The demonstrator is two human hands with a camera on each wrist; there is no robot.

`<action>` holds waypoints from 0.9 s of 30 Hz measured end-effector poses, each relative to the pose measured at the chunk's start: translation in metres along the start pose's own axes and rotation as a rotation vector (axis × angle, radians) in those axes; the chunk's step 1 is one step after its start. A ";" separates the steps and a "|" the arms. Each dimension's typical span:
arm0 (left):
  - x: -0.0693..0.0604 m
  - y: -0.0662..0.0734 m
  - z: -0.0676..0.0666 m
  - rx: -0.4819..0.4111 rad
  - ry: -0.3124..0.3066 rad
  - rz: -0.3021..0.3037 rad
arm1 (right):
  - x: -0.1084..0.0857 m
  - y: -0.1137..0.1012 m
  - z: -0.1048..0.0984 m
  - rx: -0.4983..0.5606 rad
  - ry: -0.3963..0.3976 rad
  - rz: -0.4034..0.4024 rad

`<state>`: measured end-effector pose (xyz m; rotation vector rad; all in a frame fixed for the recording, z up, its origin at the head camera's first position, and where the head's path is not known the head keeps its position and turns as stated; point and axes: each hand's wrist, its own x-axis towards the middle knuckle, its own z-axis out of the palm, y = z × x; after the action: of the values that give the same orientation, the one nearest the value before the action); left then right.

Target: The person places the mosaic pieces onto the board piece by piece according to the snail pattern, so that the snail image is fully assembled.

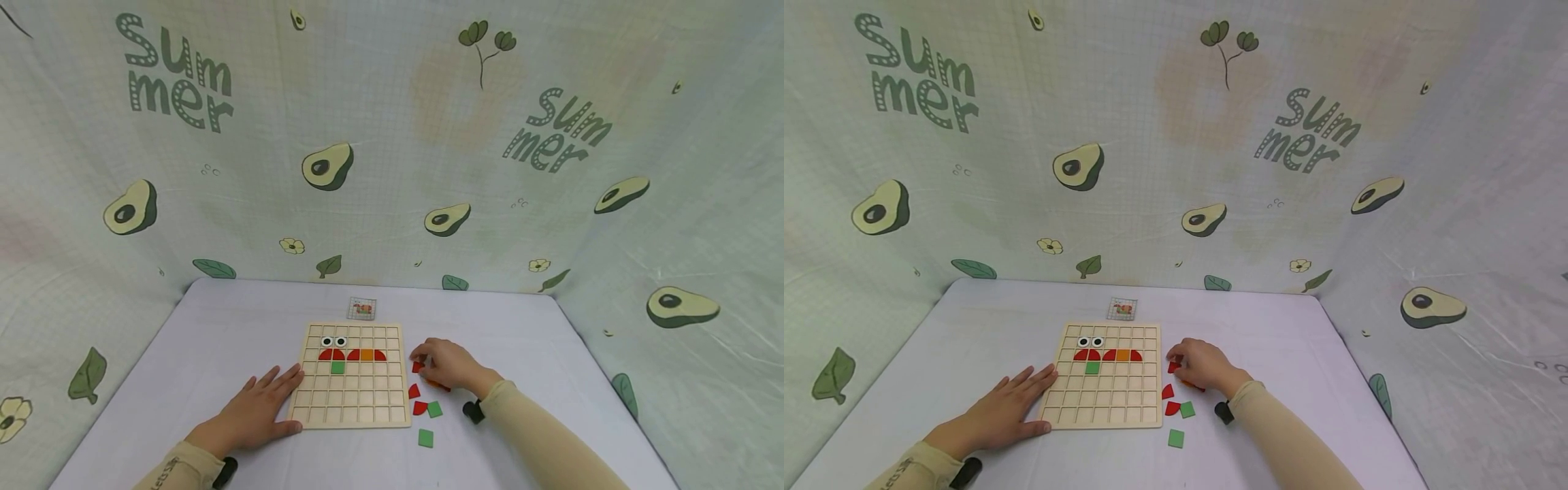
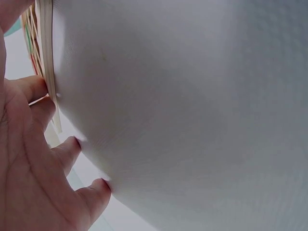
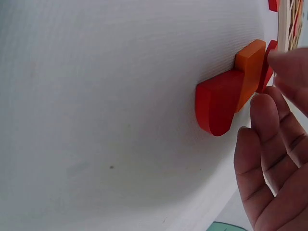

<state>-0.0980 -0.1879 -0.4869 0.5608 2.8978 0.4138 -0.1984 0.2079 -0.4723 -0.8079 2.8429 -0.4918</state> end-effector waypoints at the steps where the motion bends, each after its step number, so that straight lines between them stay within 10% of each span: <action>1: 0.000 0.000 0.000 -0.001 -0.001 -0.001 | 0.000 0.000 0.000 0.001 -0.002 0.002; 27: 0.002 -0.004 0.004 0.018 -0.004 -0.001 | 0.002 -0.001 0.000 -0.034 -0.005 0.012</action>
<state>-0.1003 -0.1894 -0.4923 0.5620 2.9004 0.3871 -0.2002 0.2062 -0.4718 -0.7960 2.8569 -0.4399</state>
